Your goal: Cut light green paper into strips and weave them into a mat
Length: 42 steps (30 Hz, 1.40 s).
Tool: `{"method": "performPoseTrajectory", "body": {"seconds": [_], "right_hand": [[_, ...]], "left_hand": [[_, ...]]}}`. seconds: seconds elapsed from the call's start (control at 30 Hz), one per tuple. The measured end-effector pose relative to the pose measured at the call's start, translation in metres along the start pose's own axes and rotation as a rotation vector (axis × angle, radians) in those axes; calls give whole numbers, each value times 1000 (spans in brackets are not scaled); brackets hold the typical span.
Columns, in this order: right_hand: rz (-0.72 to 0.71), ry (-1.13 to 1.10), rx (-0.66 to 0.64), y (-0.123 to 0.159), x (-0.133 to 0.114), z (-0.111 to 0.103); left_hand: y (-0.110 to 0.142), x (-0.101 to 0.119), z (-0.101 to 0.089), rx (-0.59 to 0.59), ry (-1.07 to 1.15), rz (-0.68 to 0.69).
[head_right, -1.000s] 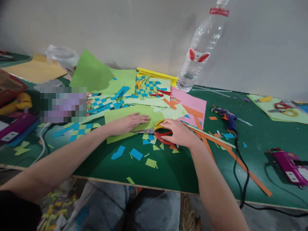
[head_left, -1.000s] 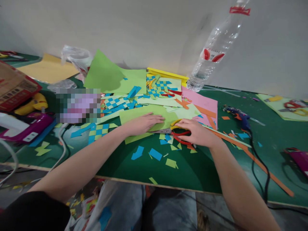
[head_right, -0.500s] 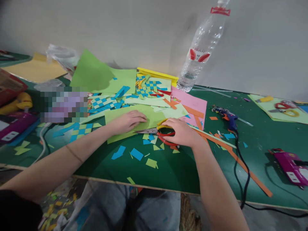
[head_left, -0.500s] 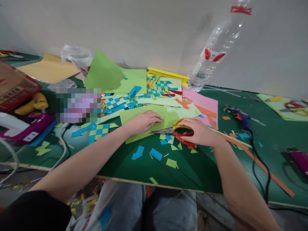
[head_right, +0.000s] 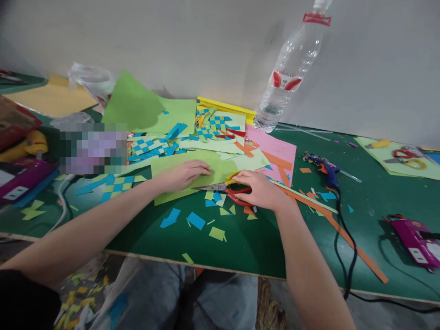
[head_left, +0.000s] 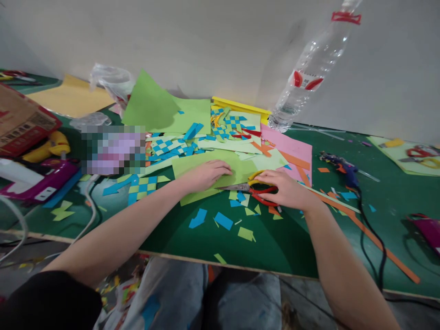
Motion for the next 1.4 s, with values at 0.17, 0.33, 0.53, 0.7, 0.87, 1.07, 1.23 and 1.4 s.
{"method": "performPoseTrajectory", "body": {"seconds": [0.17, 0.33, 0.53, 0.7, 0.87, 1.07, 1.23, 1.4], "right_hand": [[13, -5, -25, 0, -3, -1], [49, 10, -21, 4, 0, -7], [155, 13, -44, 11, 8, -13], [224, 22, -104, 12, 11, -8], [241, 20, -75, 15, 8, -14], [213, -62, 130, 20, 13, -22], [219, 71, 554, 7, 16, -7], [319, 340, 806, -5, 19, 13]], "left_hand": [[0, 0, 0, 2, 7, -5], [1, -2, 1, 10, 0, 1], [1, 0, -1, -4, -6, -10], [3, 2, -4, -36, -91, -22], [5, -2, -7, -46, -165, -64], [9, 5, -13, -41, -155, -102], [11, 16, -15, -73, -157, -189], [10, 17, -16, -51, -184, -169]]}}
Point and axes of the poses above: each hand's wrist, its own y-axis away from the middle knuckle, its own z-axis out of the palm, x = y × z, the point moved 1 cm from there along -y, towards the middle knuckle, and after that the axes turned 2 degrees about y, right-handed, at the moved point
